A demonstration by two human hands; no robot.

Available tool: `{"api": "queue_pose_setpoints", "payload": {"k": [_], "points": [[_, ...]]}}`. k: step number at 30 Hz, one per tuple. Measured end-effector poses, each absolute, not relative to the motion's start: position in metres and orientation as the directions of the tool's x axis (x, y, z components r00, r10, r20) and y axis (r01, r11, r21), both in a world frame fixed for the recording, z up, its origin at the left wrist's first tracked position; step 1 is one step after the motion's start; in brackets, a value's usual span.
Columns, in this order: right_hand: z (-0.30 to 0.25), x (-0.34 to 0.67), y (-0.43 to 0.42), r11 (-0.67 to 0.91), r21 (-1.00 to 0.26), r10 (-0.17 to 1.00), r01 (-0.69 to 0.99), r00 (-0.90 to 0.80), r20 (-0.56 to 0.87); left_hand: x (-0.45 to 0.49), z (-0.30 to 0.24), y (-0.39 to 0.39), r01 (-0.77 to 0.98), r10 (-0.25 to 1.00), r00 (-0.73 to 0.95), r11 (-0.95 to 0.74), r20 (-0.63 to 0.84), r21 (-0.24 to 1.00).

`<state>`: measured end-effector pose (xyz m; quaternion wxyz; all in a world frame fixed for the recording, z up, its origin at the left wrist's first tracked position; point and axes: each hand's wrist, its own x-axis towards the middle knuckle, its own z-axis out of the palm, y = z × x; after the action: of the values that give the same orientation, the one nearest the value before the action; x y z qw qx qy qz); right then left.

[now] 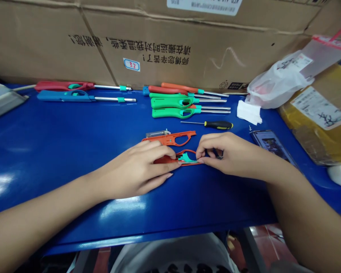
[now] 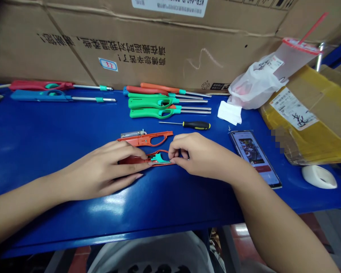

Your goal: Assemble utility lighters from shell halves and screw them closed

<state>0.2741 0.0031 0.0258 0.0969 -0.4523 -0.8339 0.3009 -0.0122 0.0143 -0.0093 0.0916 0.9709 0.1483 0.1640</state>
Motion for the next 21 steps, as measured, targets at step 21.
{"api": "queue_pose_setpoints", "payload": {"k": [21], "points": [[0.0224,0.2731,0.0022,0.436,-0.576,0.808,0.691,-0.583,-0.087,-0.0069,-0.0099,0.0116,0.258,0.299,0.914,-0.950,0.272,0.179]]}}
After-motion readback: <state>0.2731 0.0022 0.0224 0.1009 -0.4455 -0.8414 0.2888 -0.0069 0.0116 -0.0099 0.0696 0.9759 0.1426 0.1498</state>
